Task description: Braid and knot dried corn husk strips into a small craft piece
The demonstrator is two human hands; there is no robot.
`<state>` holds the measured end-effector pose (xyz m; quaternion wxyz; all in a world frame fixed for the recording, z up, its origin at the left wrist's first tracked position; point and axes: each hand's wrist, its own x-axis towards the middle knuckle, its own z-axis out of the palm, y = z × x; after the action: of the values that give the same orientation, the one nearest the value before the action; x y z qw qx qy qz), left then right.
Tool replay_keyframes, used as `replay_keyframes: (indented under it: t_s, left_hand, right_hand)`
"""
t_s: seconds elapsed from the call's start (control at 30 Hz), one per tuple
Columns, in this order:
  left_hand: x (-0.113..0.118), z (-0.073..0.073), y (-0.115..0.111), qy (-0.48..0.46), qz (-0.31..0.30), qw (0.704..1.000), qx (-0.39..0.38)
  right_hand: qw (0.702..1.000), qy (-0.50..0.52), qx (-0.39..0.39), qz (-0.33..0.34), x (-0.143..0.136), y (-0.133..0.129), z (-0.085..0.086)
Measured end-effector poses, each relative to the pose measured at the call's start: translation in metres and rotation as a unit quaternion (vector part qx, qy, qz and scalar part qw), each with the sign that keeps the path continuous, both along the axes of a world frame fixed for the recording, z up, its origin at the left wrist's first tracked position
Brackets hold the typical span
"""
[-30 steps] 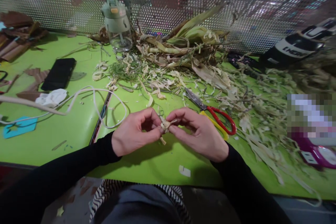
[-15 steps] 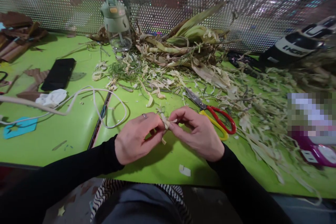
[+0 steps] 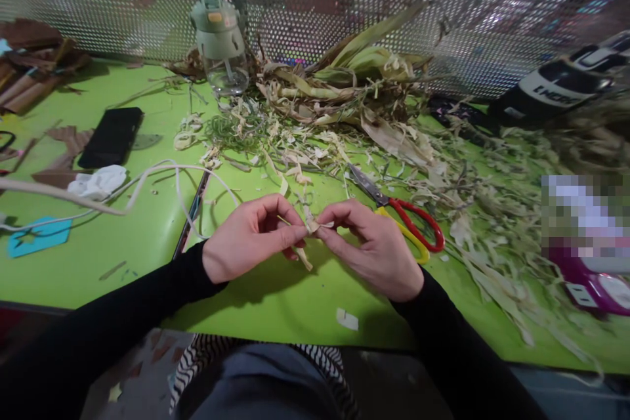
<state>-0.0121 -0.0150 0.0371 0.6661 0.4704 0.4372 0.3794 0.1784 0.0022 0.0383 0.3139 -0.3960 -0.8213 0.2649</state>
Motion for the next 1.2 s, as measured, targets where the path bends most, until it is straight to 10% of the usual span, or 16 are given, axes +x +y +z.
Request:
replay_keyframes:
  t_s: [0.7,1.2]
  left_hand:
    - [-0.0077,-0.0069,0.0106,-0.094,-0.051,0.986,-0.125]
    - [-0.0033,-0.0066,0.0083,0.001,-0.041,0.999,-0.025]
  right_hand:
    - [0.999,-0.016,-0.036,0.004,0.0004,0.0004,0.0021]
    - [1.0,-0.007,-0.007,0.026,-0.0032,-0.0007,-0.0023]
